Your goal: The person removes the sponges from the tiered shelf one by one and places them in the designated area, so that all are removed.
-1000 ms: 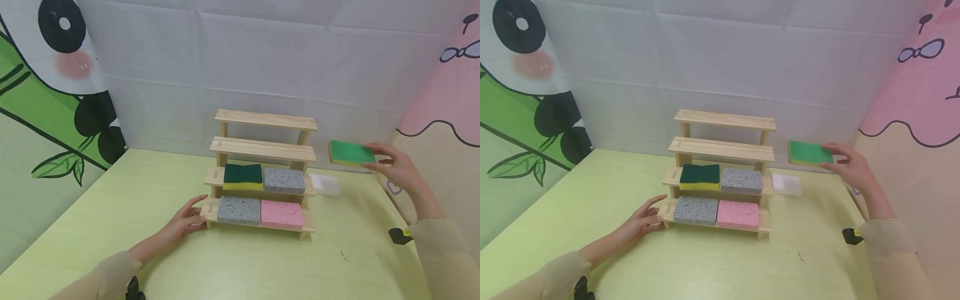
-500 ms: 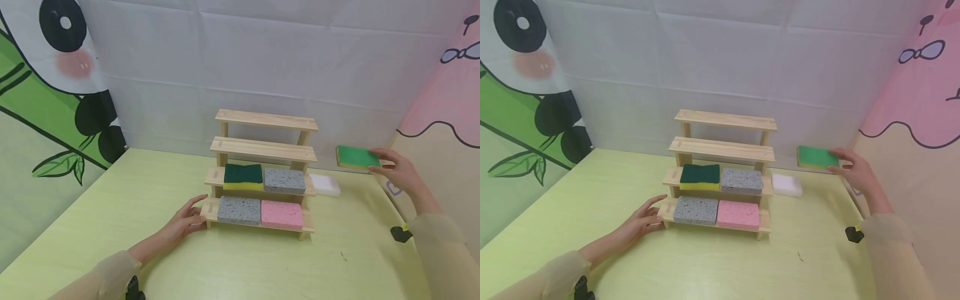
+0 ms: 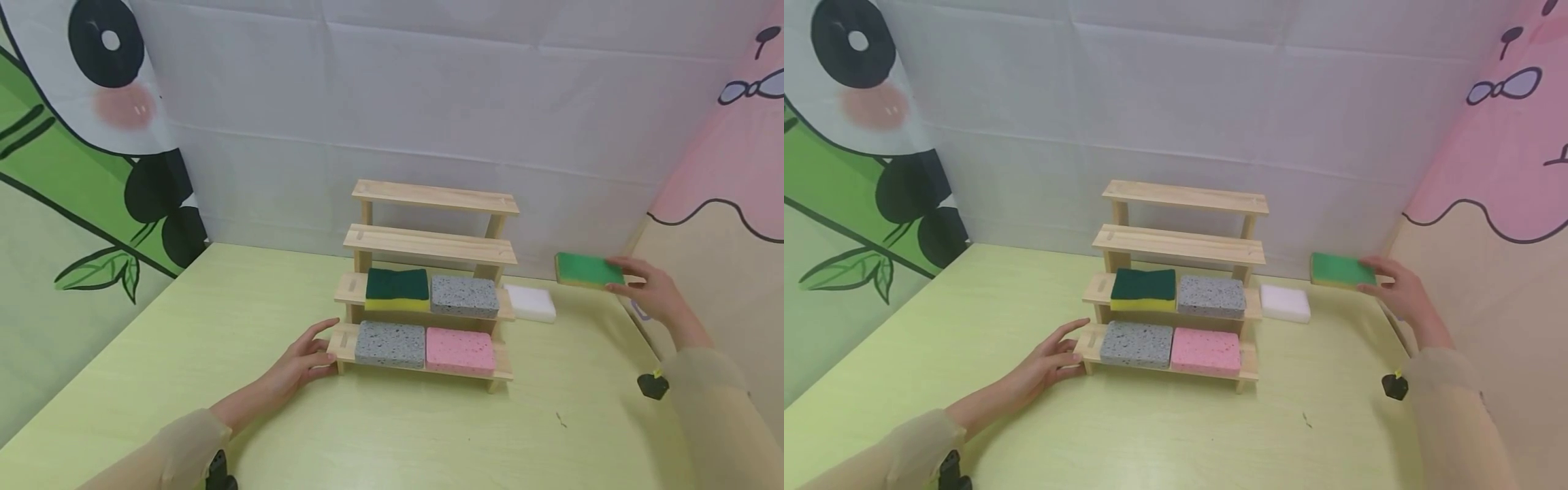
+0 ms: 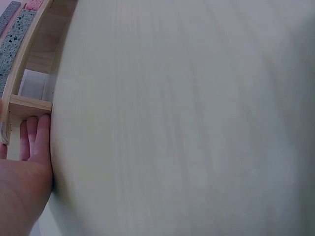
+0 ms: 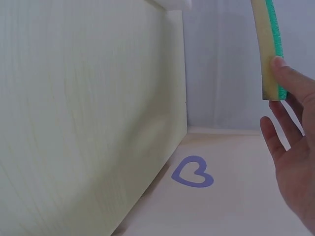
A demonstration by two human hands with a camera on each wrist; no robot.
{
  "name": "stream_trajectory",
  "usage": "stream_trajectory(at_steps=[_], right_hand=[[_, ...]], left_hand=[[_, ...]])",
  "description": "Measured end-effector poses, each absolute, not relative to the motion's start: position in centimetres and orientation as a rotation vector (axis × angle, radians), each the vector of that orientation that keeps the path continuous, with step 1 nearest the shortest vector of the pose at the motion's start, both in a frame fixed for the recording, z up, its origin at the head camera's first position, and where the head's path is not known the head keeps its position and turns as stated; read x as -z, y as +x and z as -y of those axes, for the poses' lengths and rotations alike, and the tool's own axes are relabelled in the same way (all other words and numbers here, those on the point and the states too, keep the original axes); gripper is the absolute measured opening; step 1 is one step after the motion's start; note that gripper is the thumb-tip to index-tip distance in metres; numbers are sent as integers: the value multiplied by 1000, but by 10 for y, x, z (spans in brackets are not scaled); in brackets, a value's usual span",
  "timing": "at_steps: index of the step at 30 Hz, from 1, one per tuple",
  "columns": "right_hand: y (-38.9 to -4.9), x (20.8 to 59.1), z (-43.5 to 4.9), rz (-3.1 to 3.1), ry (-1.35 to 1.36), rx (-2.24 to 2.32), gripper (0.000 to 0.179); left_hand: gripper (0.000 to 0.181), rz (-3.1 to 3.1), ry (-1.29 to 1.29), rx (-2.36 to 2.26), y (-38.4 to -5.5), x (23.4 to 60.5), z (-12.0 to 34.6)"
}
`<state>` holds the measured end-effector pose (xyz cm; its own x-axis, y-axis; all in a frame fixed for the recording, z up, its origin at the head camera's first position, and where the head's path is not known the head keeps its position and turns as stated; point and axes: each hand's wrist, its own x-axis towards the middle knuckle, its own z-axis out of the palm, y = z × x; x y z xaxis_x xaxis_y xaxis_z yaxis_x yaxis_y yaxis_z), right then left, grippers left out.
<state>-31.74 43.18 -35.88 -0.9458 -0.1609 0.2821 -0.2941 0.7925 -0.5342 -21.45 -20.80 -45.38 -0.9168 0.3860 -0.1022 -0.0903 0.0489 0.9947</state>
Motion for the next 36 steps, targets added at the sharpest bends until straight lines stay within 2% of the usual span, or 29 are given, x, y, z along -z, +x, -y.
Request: stream_trajectory(at_steps=[10,36], right_hand=[[-314,378,-445,2805,290,-836,59],[-315,416,-462,2967,380,-730,54]], left_hand=[[70,-1998,301,-1923,-214,455,209],[71,-1990,292,-1945,-216,456,207]])
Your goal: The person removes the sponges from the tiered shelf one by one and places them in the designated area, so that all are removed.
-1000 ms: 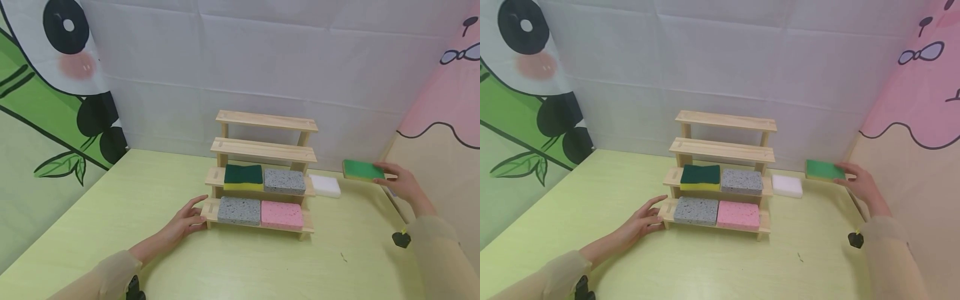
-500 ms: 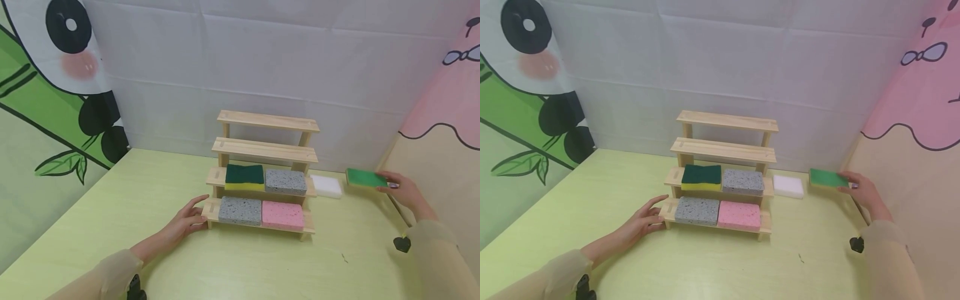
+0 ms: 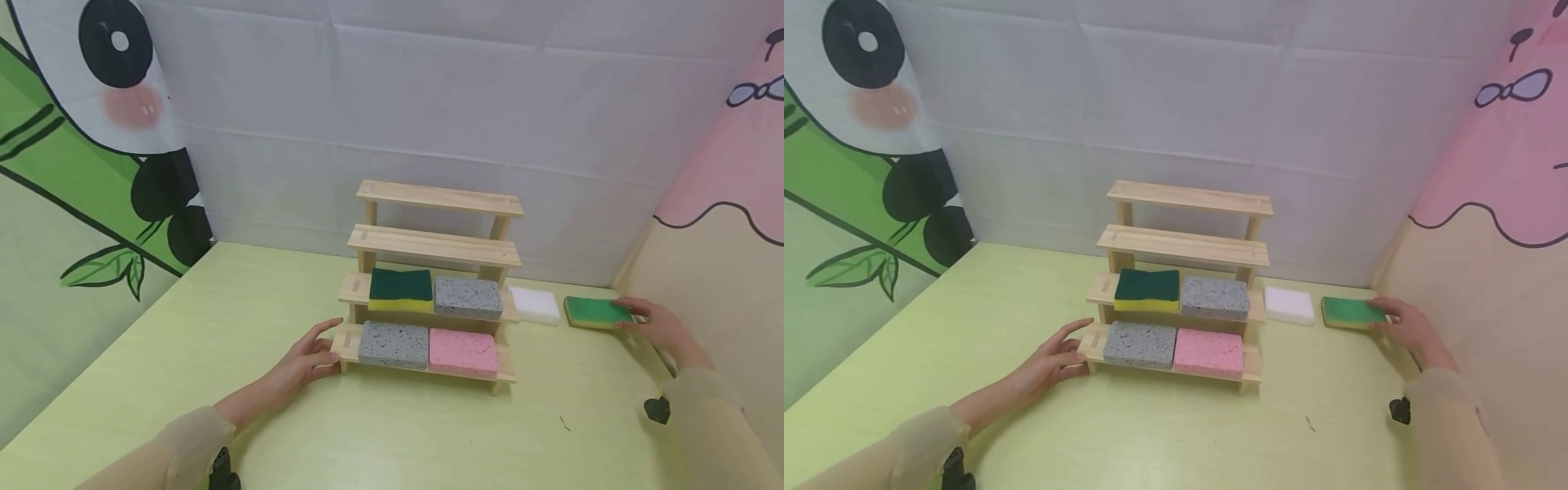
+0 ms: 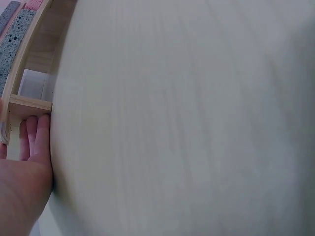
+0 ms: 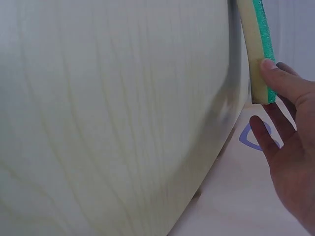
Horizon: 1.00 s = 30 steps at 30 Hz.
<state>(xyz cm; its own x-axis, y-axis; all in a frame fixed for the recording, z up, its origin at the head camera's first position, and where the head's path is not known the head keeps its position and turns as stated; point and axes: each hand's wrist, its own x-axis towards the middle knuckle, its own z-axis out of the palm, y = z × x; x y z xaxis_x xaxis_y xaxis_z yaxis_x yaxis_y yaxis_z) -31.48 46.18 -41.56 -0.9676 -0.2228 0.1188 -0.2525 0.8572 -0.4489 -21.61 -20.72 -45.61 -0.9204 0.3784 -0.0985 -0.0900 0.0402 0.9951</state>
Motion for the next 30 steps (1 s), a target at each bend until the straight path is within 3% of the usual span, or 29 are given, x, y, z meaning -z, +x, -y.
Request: stream_trajectory(at_steps=[16,24,30], right_hand=[[-317,430,-460,3008,401,-760,53],[-317,429,-456,3077,333,-893,67],[-316,432,-454,3080,285,-844,67]], left_hand=[[71,-1987,293,-1951,-216,458,206],[72,-1989,295,-1949,-217,458,207],[72,-1981,289,-1963,-217,458,207]])
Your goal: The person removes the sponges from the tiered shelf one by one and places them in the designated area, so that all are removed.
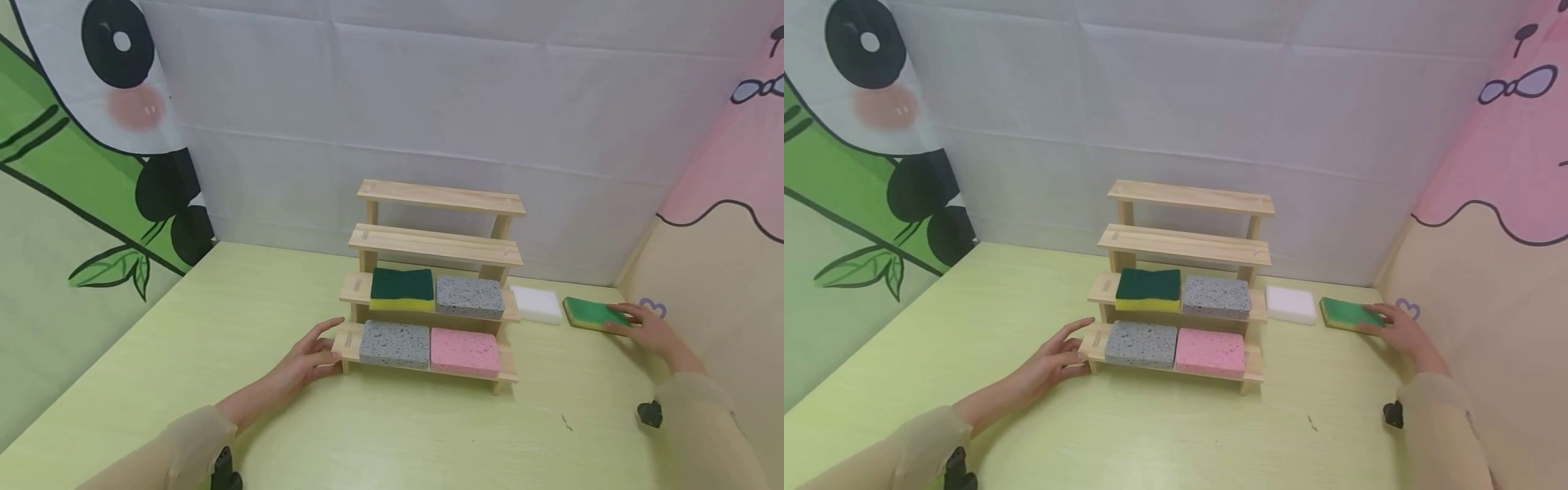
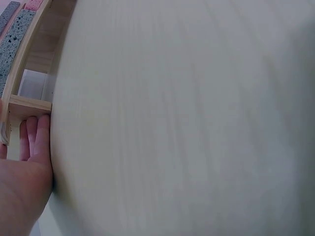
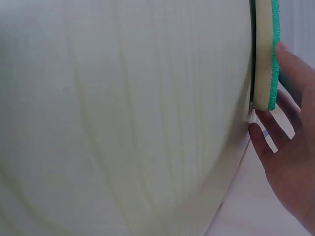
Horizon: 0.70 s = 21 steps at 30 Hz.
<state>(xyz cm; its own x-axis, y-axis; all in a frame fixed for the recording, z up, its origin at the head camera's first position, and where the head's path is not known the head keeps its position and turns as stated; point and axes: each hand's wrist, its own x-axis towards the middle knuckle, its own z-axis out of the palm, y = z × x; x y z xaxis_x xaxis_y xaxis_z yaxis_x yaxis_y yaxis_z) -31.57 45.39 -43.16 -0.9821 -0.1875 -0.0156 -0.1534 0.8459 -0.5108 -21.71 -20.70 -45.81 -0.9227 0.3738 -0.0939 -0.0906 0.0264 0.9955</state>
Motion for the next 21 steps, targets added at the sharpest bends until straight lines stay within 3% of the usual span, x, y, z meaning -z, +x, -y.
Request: stream_trajectory(at_steps=[21], right_hand=[[-310,432,-447,-2986,-251,840,65]], left_hand=[[72,-1989,268,-1958,-215,456,206]])
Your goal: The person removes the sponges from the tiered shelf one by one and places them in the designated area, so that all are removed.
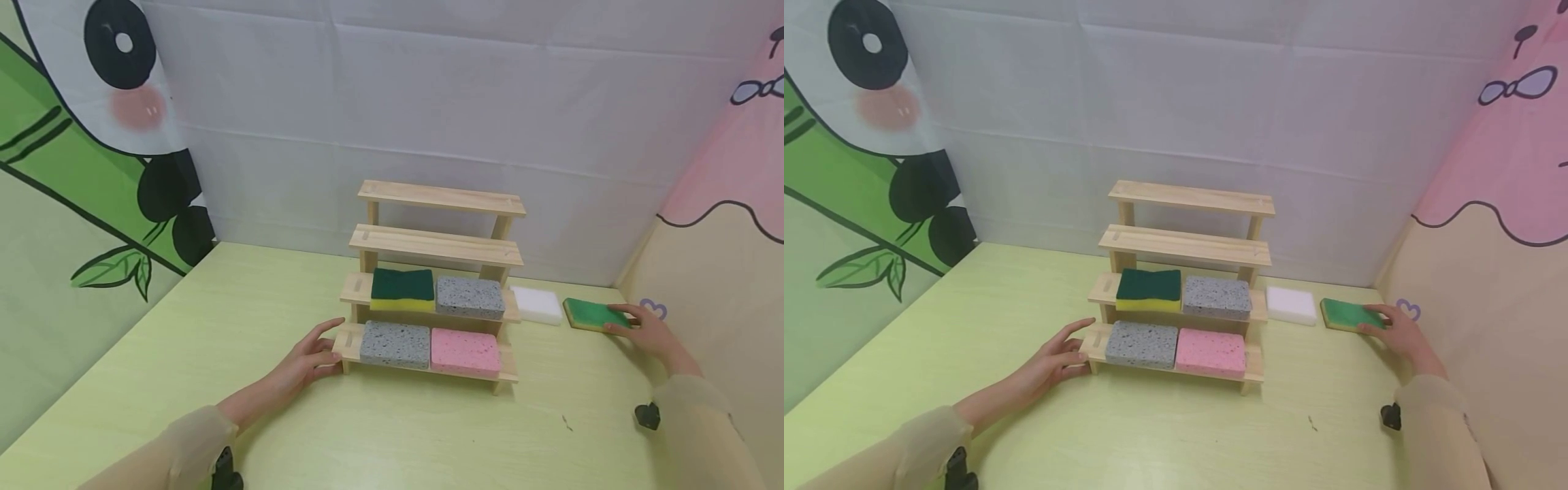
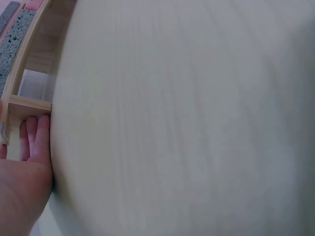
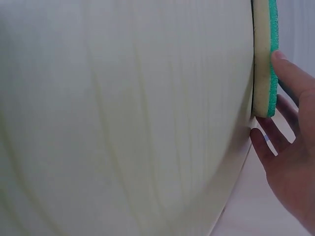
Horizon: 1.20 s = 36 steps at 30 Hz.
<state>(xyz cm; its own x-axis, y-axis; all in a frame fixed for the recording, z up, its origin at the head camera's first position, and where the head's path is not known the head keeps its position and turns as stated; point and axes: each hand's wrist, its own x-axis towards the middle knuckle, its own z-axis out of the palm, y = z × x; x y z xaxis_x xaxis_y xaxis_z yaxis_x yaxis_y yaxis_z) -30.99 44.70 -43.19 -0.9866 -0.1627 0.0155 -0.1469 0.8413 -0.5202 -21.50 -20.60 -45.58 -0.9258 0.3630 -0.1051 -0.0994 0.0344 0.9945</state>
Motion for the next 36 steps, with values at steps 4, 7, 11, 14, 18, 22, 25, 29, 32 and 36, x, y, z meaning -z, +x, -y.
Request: stream_trajectory(at_steps=[4,7,11,14,18,22,25,29,32,36], right_hand=[[-310,432,-447,-2987,-239,818,65],[-310,432,-447,-2985,-237,814,66],[-309,432,-447,-2993,-250,824,65],[-309,433,-447,-2998,-263,836,65],[-309,433,-448,-2987,-274,872,66],[-312,432,-447,-2994,-293,898,67],[-314,428,-442,-3022,-334,900,66],[-316,419,-431,-3087,-402,908,62],[-317,411,-421,-3111,-434,932,60],[-317,400,-408,-3137,-426,952,61]], left_hand=[[72,-1991,264,-1954,-215,456,206],[72,-1993,263,-1953,-215,455,206],[72,-1994,265,-1953,-215,455,206],[72,-1989,269,-1955,-214,454,206],[72,-1988,266,-1957,-213,454,206],[72,-1992,266,-1957,-213,454,206],[71,-1993,274,-1957,-214,454,206],[71,-1991,279,-1957,-215,455,206],[72,-1988,280,-1959,-215,456,206],[72,-1986,278,-1961,-216,456,206]])
